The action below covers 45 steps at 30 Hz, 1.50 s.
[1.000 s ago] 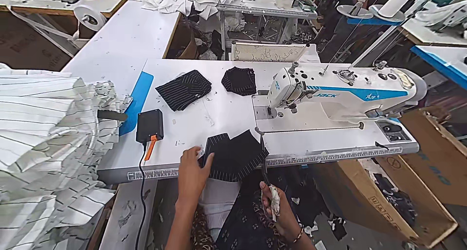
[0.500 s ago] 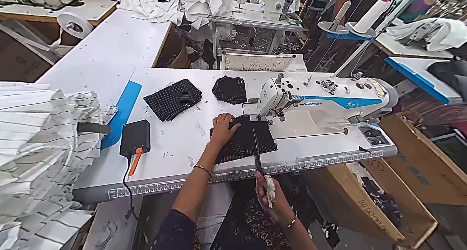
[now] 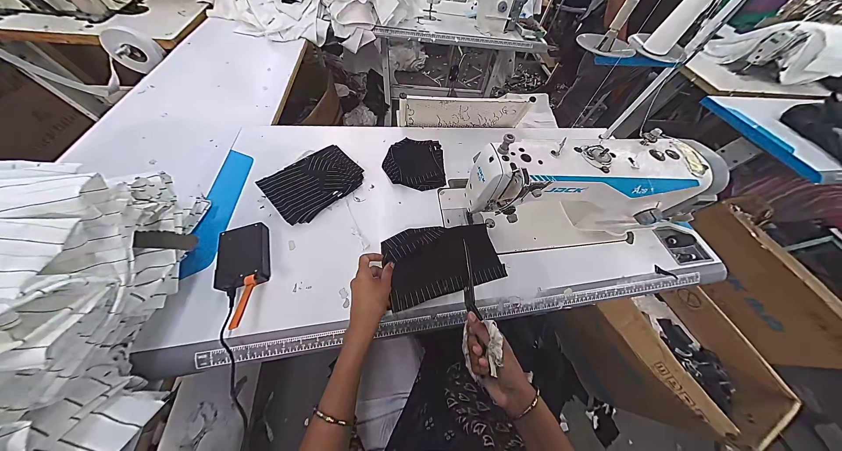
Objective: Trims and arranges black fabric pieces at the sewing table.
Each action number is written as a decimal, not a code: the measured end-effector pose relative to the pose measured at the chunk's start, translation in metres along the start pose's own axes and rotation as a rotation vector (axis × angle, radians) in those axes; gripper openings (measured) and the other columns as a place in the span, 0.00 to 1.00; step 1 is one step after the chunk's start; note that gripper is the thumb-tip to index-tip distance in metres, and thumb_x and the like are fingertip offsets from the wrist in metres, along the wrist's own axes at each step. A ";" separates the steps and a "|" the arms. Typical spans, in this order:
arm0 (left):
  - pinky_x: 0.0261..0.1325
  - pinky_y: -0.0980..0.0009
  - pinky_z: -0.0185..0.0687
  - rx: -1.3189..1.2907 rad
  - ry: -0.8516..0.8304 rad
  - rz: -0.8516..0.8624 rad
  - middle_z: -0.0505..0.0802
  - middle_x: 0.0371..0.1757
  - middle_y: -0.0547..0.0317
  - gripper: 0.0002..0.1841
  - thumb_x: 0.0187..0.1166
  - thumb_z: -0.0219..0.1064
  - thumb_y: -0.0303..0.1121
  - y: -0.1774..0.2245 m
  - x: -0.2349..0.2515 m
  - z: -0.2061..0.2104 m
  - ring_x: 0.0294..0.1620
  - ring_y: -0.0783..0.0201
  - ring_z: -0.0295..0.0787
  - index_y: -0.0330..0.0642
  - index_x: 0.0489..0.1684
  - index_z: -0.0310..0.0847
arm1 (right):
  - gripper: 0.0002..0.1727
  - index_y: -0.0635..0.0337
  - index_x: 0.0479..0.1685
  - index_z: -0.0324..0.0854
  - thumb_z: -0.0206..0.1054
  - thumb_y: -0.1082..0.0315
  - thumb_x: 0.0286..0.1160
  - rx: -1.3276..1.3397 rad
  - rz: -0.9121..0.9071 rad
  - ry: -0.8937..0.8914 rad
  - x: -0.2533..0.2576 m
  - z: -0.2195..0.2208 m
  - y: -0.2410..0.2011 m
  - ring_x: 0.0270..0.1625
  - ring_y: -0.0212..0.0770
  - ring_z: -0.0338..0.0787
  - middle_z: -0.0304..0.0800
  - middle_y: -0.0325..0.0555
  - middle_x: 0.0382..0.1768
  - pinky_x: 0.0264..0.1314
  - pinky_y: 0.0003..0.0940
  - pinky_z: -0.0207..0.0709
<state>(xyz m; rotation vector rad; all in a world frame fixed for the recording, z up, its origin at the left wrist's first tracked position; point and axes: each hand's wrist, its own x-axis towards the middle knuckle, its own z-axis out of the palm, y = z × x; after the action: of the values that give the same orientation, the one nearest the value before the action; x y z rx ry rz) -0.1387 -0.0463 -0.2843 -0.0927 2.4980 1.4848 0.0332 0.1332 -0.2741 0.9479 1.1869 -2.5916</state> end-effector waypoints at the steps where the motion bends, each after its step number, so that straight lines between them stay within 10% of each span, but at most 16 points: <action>1: 0.41 0.58 0.83 0.041 0.029 0.058 0.91 0.40 0.45 0.23 0.83 0.67 0.31 0.001 0.000 -0.001 0.32 0.56 0.88 0.28 0.72 0.70 | 0.22 0.56 0.28 0.74 0.49 0.59 0.95 -0.001 -0.002 0.001 0.000 0.000 0.000 0.10 0.21 0.70 0.72 0.31 0.13 0.13 0.13 0.66; 5: 0.65 0.35 0.74 0.200 0.111 0.366 0.86 0.63 0.29 0.25 0.74 0.69 0.28 0.014 0.007 0.002 0.64 0.31 0.83 0.26 0.71 0.76 | 0.20 0.57 0.29 0.75 0.51 0.59 0.94 -0.019 -0.005 0.018 -0.002 -0.002 0.000 0.10 0.22 0.71 0.73 0.32 0.14 0.13 0.14 0.67; 11: 0.84 0.35 0.49 0.526 -0.266 0.474 0.81 0.77 0.39 0.33 0.81 0.67 0.52 0.063 0.038 0.029 0.81 0.40 0.72 0.37 0.79 0.74 | 0.18 0.57 0.32 0.76 0.53 0.59 0.94 -0.053 0.011 0.037 -0.012 -0.006 0.003 0.11 0.21 0.71 0.74 0.32 0.15 0.13 0.13 0.67; 19: 0.77 0.36 0.54 0.534 -0.612 0.274 0.92 0.56 0.45 0.18 0.81 0.71 0.43 0.075 0.079 0.037 0.66 0.46 0.82 0.40 0.58 0.88 | 0.21 0.54 0.31 0.75 0.47 0.58 0.96 0.118 0.005 -0.021 -0.017 -0.015 0.003 0.11 0.19 0.71 0.72 0.29 0.14 0.13 0.11 0.67; 23: 0.68 0.49 0.77 0.316 -0.697 0.240 0.90 0.57 0.39 0.26 0.79 0.73 0.43 0.078 0.078 0.037 0.57 0.49 0.88 0.31 0.65 0.79 | 0.20 0.57 0.32 0.74 0.47 0.59 0.96 0.099 0.004 -0.016 -0.016 -0.014 0.005 0.11 0.19 0.71 0.72 0.31 0.14 0.14 0.11 0.68; 27: 0.73 0.46 0.73 0.338 -0.841 0.220 0.88 0.62 0.33 0.31 0.76 0.77 0.45 0.087 0.081 0.048 0.64 0.46 0.86 0.28 0.68 0.80 | 0.19 0.57 0.32 0.75 0.49 0.59 0.95 0.057 0.006 0.013 -0.016 -0.013 0.006 0.11 0.19 0.71 0.73 0.31 0.15 0.14 0.11 0.68; 32: 0.61 0.61 0.78 0.180 -0.952 0.256 0.89 0.53 0.44 0.21 0.73 0.77 0.29 0.095 0.083 0.046 0.50 0.62 0.84 0.31 0.61 0.81 | 0.19 0.58 0.32 0.76 0.51 0.60 0.94 -0.014 -0.041 0.062 -0.018 -0.015 0.010 0.12 0.21 0.72 0.75 0.32 0.15 0.14 0.13 0.68; 45: 0.64 0.34 0.76 0.525 -0.444 0.332 0.90 0.56 0.35 0.22 0.77 0.76 0.38 0.080 0.080 0.051 0.61 0.35 0.86 0.34 0.64 0.82 | 0.17 0.58 0.34 0.78 0.56 0.59 0.91 -0.231 -0.013 0.053 -0.036 -0.024 0.012 0.13 0.24 0.78 0.81 0.35 0.15 0.14 0.15 0.71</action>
<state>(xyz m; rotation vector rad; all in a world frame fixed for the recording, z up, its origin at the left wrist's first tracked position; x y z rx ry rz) -0.2218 0.0418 -0.2573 0.6880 2.4946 0.7688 0.0779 0.1374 -0.2725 0.9660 1.4720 -2.3849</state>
